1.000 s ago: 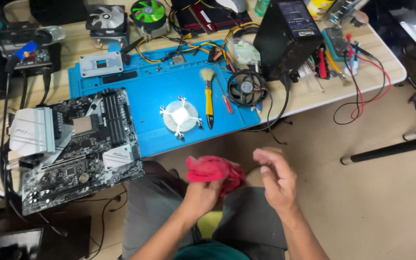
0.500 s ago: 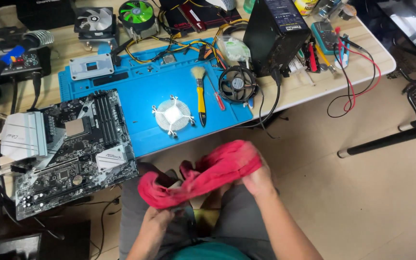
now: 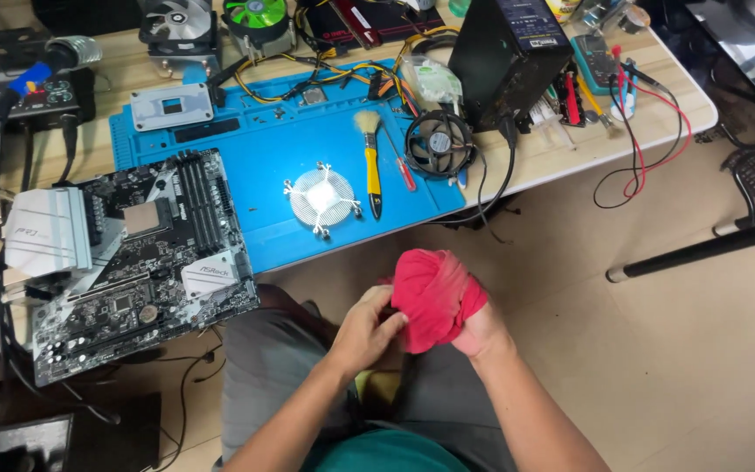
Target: Cleaning thermal paste from a CPU heatsink using a cloth and inspecting a cooling fan assembly.
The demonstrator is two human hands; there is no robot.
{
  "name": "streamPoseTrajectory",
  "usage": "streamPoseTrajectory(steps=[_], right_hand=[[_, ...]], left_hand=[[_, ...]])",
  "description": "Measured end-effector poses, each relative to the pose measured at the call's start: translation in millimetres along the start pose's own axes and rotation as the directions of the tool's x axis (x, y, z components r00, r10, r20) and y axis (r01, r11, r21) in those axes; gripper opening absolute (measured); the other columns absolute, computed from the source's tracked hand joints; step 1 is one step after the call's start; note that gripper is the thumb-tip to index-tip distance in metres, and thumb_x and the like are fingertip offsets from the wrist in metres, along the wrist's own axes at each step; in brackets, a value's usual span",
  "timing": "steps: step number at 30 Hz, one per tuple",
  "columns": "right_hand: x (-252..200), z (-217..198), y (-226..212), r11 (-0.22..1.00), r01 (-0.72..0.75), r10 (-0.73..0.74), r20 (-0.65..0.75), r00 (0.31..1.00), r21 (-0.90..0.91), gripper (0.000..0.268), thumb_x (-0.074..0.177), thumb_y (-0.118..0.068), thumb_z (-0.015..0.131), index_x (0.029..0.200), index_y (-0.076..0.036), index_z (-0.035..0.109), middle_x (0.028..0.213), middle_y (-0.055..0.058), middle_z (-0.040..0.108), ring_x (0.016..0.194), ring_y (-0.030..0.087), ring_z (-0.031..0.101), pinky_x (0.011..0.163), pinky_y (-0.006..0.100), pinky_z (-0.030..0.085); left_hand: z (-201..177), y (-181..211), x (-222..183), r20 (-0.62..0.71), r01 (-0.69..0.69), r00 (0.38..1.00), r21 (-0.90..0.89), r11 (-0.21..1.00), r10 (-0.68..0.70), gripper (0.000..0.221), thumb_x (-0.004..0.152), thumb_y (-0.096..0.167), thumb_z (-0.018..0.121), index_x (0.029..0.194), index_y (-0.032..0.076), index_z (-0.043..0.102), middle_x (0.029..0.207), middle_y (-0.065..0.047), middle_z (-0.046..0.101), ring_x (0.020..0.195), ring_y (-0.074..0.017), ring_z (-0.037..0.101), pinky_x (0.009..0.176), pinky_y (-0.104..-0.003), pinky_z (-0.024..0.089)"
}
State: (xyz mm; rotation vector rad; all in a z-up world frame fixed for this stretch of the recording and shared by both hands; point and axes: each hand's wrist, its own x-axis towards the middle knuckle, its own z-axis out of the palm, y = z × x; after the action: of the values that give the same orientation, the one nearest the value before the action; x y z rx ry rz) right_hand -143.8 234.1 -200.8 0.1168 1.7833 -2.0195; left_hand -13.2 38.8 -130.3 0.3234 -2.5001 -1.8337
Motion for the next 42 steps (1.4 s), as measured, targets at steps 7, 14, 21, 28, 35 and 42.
streamPoseTrajectory(steps=[7,14,21,28,35,42], right_hand=[[4,9,-6,0.998,-0.053,0.052,-0.045,0.998,-0.022,0.048,0.090,-0.008,0.085,0.135,-0.004,0.073,0.117,0.017,0.079,0.100,0.028,0.077,0.086,0.042,0.063],[14,33,-14,0.989,-0.135,0.134,-0.033,0.991,-0.062,0.051,0.088,-0.008,0.088,0.137,-0.005,0.073,0.117,0.020,0.078,0.100,0.031,0.078,0.085,0.046,0.065],[-1,33,-26,0.987,-0.148,0.149,0.012,0.989,-0.068,0.064,0.095,0.003,0.068,0.158,-0.002,0.056,0.139,0.020,0.065,0.124,0.032,0.067,0.110,0.048,0.055],[-72,50,-31,0.997,0.064,-0.059,0.120,0.991,-0.037,0.041,0.103,-0.022,0.076,0.141,-0.008,0.071,0.126,0.009,0.073,0.122,0.021,0.065,0.109,0.043,0.056],[-52,40,-36,0.975,0.184,-0.178,-0.063,0.982,0.127,0.010,0.105,-0.017,0.074,0.114,-0.013,0.076,0.098,0.005,0.077,0.098,0.017,0.072,0.092,0.035,0.060],[-34,16,-34,0.882,0.070,-0.103,0.046,0.994,0.467,0.016,0.103,-0.014,0.067,0.119,-0.010,0.066,0.107,0.012,0.079,0.105,0.029,0.076,0.098,0.045,0.059]], left_hand=[[-14,32,-24,0.084,0.070,0.995,-0.205,0.976,-0.053,0.057,0.109,0.040,0.051,0.158,0.013,0.055,0.152,-0.027,0.066,0.142,-0.0507,0.060,0.119,-0.063,0.047],[15,-35,-12,0.097,0.317,0.946,-0.481,0.817,-0.310,0.020,0.110,0.025,0.064,0.108,0.017,0.082,0.086,-0.003,0.076,0.083,-0.0196,0.071,0.081,-0.036,0.061],[9,-29,-9,0.059,0.223,0.848,-0.941,0.253,-0.526,0.021,0.110,0.024,0.071,0.113,0.005,0.079,0.081,-0.013,0.070,0.063,-0.0296,0.073,0.058,-0.037,0.059],[16,-64,8,0.039,0.149,0.864,-0.972,0.182,-0.501,0.019,0.107,0.026,0.076,0.104,0.007,0.077,0.077,-0.022,0.069,0.059,-0.0387,0.067,0.059,-0.045,0.056],[-4,-52,5,0.157,0.191,0.892,-0.981,0.039,-0.425,0.029,0.115,0.039,0.059,0.121,0.016,0.074,0.105,-0.015,0.080,0.083,-0.0359,0.078,0.074,-0.048,0.060],[18,-151,7,0.210,0.451,0.661,-0.879,0.157,-0.721,0.032,0.097,0.030,0.090,0.110,0.002,0.079,0.089,-0.015,0.076,0.072,-0.0345,0.078,0.067,-0.058,0.067]])
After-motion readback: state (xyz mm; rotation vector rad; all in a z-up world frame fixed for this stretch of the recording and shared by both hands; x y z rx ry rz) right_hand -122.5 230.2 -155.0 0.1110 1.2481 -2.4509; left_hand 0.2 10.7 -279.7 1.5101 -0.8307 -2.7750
